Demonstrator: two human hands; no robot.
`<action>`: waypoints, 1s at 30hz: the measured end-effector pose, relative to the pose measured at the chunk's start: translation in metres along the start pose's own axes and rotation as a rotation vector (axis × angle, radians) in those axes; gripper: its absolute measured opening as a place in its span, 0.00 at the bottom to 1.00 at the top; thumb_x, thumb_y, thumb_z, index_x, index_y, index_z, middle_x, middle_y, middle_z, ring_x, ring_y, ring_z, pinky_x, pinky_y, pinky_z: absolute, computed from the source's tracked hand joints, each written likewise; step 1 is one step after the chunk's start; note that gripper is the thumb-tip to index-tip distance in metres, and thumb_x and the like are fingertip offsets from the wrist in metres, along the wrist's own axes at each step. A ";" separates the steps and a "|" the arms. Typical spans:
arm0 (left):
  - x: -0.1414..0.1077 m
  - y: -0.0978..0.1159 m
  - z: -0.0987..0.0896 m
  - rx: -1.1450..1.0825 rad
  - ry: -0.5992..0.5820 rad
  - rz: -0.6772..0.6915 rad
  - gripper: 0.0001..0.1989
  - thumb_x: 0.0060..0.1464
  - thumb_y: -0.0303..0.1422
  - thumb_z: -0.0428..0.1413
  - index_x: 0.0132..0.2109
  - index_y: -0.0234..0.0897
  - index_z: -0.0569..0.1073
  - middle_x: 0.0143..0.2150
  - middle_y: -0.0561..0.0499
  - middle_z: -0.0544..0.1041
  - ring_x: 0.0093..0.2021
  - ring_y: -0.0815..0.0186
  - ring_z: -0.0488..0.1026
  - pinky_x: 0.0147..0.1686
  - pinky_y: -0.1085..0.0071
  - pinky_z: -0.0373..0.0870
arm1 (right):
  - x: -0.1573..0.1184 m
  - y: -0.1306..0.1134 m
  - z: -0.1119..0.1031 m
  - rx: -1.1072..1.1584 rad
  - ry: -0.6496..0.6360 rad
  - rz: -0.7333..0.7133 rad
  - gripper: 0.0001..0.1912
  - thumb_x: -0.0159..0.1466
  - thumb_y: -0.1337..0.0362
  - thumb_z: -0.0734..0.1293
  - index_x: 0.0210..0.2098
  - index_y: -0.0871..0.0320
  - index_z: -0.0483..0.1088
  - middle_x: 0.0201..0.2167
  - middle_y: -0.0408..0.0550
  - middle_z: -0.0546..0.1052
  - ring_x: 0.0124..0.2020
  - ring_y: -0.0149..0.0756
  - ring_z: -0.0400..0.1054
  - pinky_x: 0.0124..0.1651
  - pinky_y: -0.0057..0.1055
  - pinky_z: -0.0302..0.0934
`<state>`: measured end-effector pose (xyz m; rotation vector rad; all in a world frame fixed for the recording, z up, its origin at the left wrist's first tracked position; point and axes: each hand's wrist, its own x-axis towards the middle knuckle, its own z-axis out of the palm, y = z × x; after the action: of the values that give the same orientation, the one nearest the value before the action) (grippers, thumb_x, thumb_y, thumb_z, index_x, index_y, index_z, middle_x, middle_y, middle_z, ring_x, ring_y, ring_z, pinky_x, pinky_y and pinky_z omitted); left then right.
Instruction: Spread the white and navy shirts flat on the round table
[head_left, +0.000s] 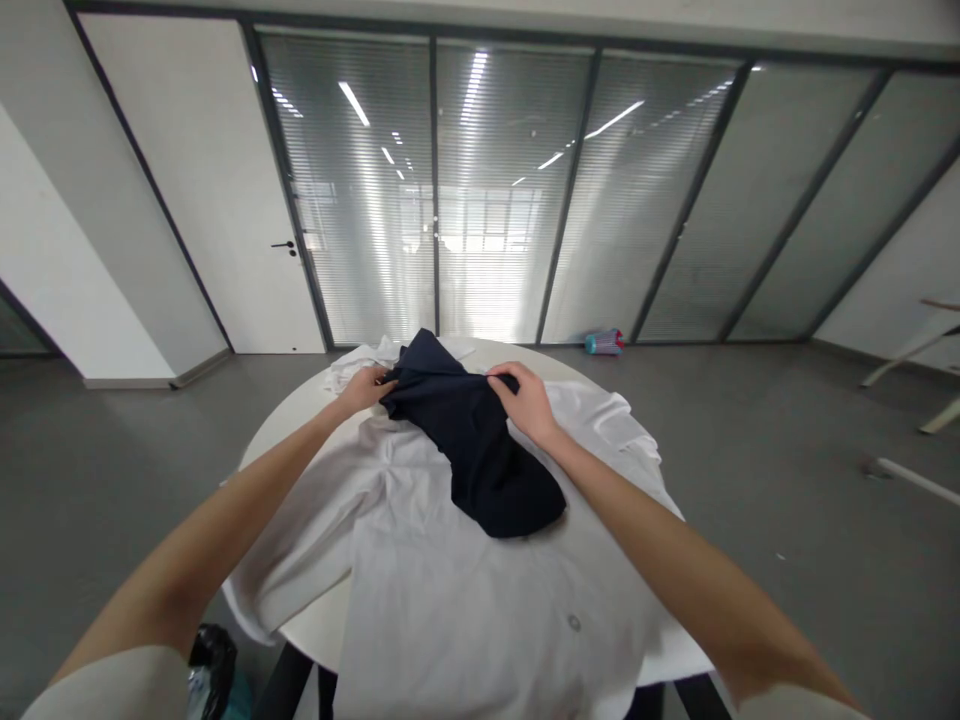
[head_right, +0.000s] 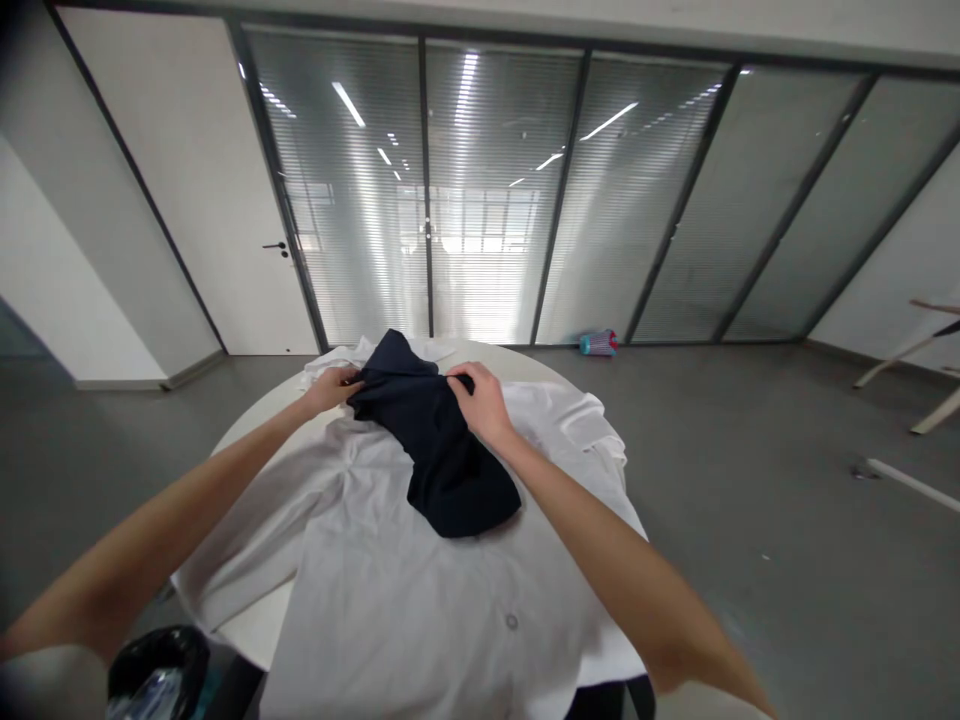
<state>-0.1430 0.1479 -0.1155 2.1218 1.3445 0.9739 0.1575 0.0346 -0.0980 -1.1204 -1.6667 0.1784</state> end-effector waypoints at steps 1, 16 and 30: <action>0.001 0.006 0.002 -0.015 0.067 0.018 0.14 0.50 0.43 0.60 0.36 0.36 0.78 0.28 0.48 0.79 0.30 0.59 0.75 0.30 0.66 0.71 | -0.002 0.003 -0.011 -0.025 0.047 0.001 0.09 0.64 0.59 0.62 0.35 0.55 0.73 0.38 0.49 0.78 0.44 0.42 0.72 0.54 0.40 0.64; -0.064 0.135 0.053 0.042 -0.186 0.922 0.13 0.66 0.33 0.52 0.54 0.42 0.73 0.51 0.45 0.75 0.52 0.61 0.74 0.53 0.64 0.71 | -0.030 0.039 -0.043 -0.013 -0.244 0.191 0.21 0.56 0.52 0.68 0.46 0.55 0.75 0.43 0.50 0.79 0.43 0.44 0.72 0.48 0.42 0.65; 0.002 0.023 0.036 -0.147 -0.146 0.137 0.23 0.43 0.44 0.65 0.44 0.34 0.79 0.44 0.43 0.81 0.48 0.51 0.77 0.52 0.56 0.72 | -0.037 0.077 -0.108 0.397 0.464 0.280 0.23 0.57 0.43 0.68 0.39 0.54 0.66 0.33 0.42 0.74 0.32 0.35 0.72 0.37 0.35 0.71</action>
<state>-0.1013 0.1398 -0.1229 2.1487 1.0367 0.9203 0.2899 0.0070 -0.1243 -0.9921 -1.0071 0.3789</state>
